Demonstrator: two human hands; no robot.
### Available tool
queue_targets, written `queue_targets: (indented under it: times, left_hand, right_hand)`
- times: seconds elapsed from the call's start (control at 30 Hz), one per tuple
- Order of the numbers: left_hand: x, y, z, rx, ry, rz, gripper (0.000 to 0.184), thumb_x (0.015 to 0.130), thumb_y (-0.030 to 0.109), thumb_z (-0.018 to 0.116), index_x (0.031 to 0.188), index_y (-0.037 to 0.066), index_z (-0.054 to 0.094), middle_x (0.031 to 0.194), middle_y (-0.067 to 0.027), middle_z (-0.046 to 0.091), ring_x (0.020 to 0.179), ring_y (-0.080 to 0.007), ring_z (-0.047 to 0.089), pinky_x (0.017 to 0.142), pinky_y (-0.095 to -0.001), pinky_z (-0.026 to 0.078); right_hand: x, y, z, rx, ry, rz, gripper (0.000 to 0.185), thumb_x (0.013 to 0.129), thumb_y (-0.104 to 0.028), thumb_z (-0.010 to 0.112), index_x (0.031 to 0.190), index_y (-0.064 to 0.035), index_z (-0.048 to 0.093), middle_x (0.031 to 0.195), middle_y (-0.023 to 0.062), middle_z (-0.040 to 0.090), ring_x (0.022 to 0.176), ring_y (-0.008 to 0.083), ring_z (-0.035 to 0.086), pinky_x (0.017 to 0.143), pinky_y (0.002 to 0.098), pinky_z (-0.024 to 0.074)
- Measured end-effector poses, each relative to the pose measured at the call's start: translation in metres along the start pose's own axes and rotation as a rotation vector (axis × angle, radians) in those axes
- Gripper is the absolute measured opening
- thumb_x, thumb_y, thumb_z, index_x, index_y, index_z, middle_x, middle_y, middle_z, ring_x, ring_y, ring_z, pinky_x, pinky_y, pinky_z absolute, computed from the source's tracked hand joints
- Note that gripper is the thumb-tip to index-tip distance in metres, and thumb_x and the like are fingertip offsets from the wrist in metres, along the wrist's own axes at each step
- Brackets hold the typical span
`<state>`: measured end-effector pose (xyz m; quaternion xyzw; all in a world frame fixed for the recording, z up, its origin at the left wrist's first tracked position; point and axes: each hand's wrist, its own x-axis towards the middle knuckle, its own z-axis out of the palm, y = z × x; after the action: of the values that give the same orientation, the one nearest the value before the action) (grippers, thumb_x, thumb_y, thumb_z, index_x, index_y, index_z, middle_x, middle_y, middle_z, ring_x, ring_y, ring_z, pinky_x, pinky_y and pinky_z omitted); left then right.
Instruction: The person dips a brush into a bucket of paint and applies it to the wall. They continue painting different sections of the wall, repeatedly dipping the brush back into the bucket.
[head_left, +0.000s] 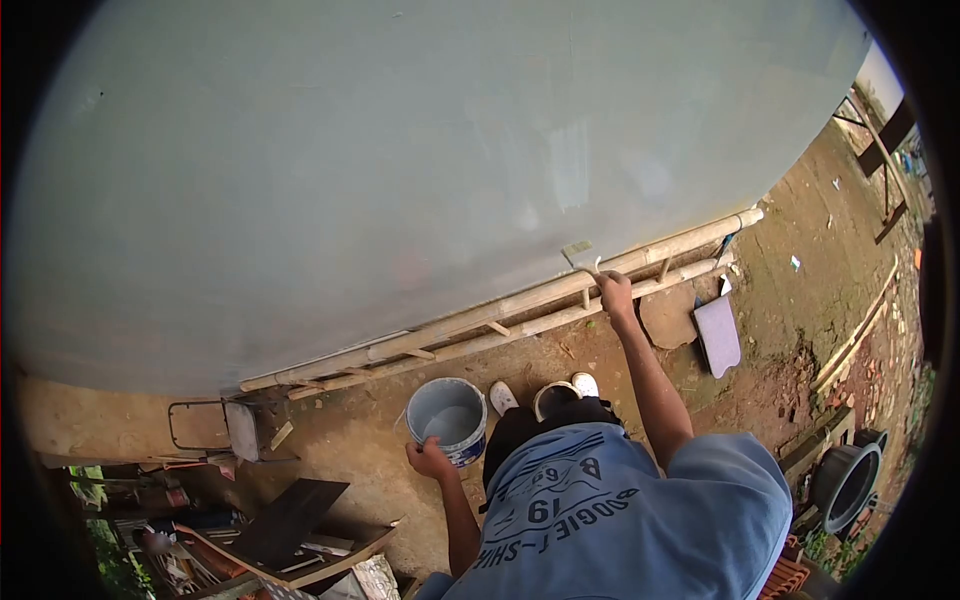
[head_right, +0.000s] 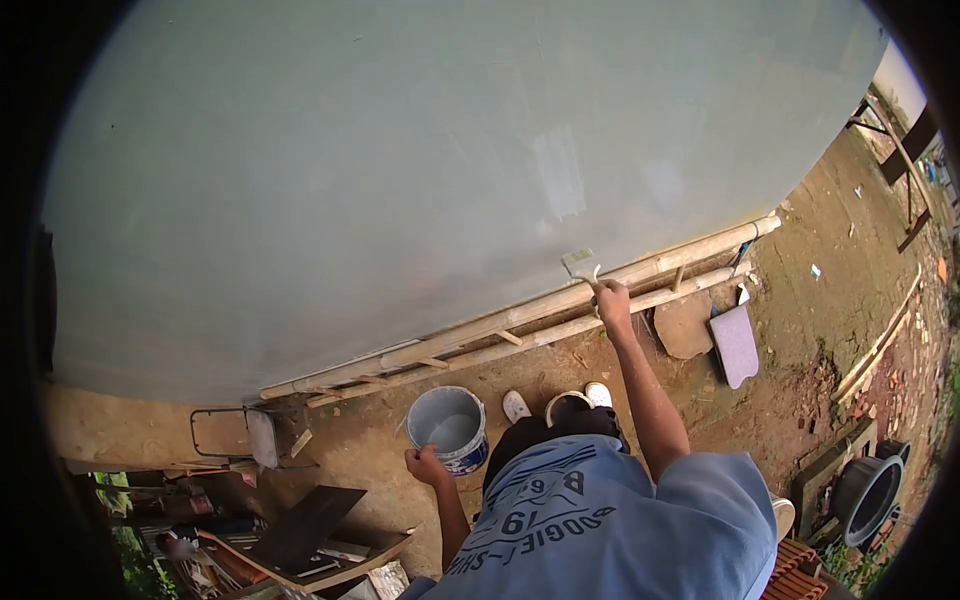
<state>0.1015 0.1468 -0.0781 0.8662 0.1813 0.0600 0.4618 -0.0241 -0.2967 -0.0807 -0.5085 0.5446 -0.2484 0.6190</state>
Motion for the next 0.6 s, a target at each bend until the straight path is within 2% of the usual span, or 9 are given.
queue_targets:
  times: [0.07, 0.13, 0.23, 0.43, 0.53, 0.57, 0.6]
  left_hand:
    - [0.004, -0.008, -0.002, 0.017, -0.003, -0.007, 0.029, 0.058, 0.006, 0.065, 0.065, 0.002, 0.037, 0.065, -0.0069, 0.039, 0.061, -0.0241, 0.037, 0.059, -0.0408, 0.035]
    - [0.007, -0.008, -0.004, 0.038, -0.017, -0.030, 0.029, 0.057, 0.007, 0.065, 0.066, 0.002, 0.038, 0.065, -0.0081, 0.041, 0.061, -0.0252, 0.038, 0.059, -0.0415, 0.036]
    - [0.014, -0.006, -0.006, 0.089, -0.017, -0.034, 0.030, 0.057, 0.009, 0.066, 0.066, 0.002, 0.039, 0.065, -0.0095, 0.043, 0.060, -0.0275, 0.040, 0.059, -0.0427, 0.036]
    - [0.031, -0.028, 0.006, 0.090, 0.007, -0.023, 0.028, 0.056, 0.011, 0.066, 0.066, 0.003, 0.041, 0.065, -0.0104, 0.044, 0.059, -0.0306, 0.042, 0.059, -0.0450, 0.037]
    - [0.031, -0.025, 0.007, 0.119, -0.002, -0.027, 0.028, 0.056, 0.010, 0.066, 0.066, 0.003, 0.040, 0.065, -0.0105, 0.045, 0.059, -0.0311, 0.043, 0.059, -0.0456, 0.037]
    - [0.031, -0.023, 0.008, 0.126, -0.007, -0.023, 0.029, 0.056, 0.010, 0.066, 0.066, 0.003, 0.040, 0.065, -0.0105, 0.045, 0.059, -0.0311, 0.043, 0.059, -0.0457, 0.037]
    - [0.032, -0.023, 0.008, 0.117, -0.017, -0.028, 0.028, 0.056, 0.010, 0.065, 0.066, 0.003, 0.040, 0.065, -0.0105, 0.045, 0.059, -0.0312, 0.042, 0.059, -0.0458, 0.037]
  right_hand:
    - [0.033, 0.042, 0.011, -0.105, -0.018, -0.051, 0.026, 0.087, -0.021, 0.059, 0.093, 0.0040, 0.066, 0.064, 0.0039, 0.055, 0.050, 0.0107, 0.049, 0.044, 0.0283, 0.0353]
    - [0.050, 0.033, 0.022, -0.092, -0.017, 0.002, 0.027, 0.087, -0.020, 0.058, 0.093, 0.0055, 0.066, 0.065, 0.0047, 0.056, 0.052, 0.0111, 0.049, 0.046, 0.0283, 0.0361]
    - [0.039, -0.041, 0.028, 0.029, 0.013, -0.050, 0.027, 0.088, -0.020, 0.058, 0.091, 0.0058, 0.066, 0.066, 0.0047, 0.056, 0.053, 0.0110, 0.048, 0.047, 0.0274, 0.0358]
    - [-0.043, -0.183, 0.012, 0.165, 0.040, -0.150, 0.025, 0.092, -0.019, 0.058, 0.093, 0.0045, 0.066, 0.065, 0.0005, 0.052, 0.053, 0.0078, 0.041, 0.047, 0.0254, 0.0313]
    - [-0.084, -0.244, 0.000, 0.245, 0.029, -0.304, 0.022, 0.094, -0.018, 0.057, 0.095, 0.0022, 0.066, 0.065, -0.0027, 0.049, 0.052, 0.0048, 0.037, 0.046, 0.0225, 0.0269]
    - [-0.099, -0.263, -0.006, 0.300, 0.016, -0.365, 0.023, 0.092, -0.019, 0.059, 0.095, 0.0031, 0.067, 0.063, -0.0014, 0.053, 0.052, 0.0051, 0.040, 0.047, 0.0228, 0.0300]
    - [-0.114, -0.282, -0.010, 0.343, -0.005, -0.426, 0.023, 0.093, -0.018, 0.058, 0.097, 0.0028, 0.066, 0.063, -0.0026, 0.051, 0.052, 0.0042, 0.039, 0.047, 0.0226, 0.0290]
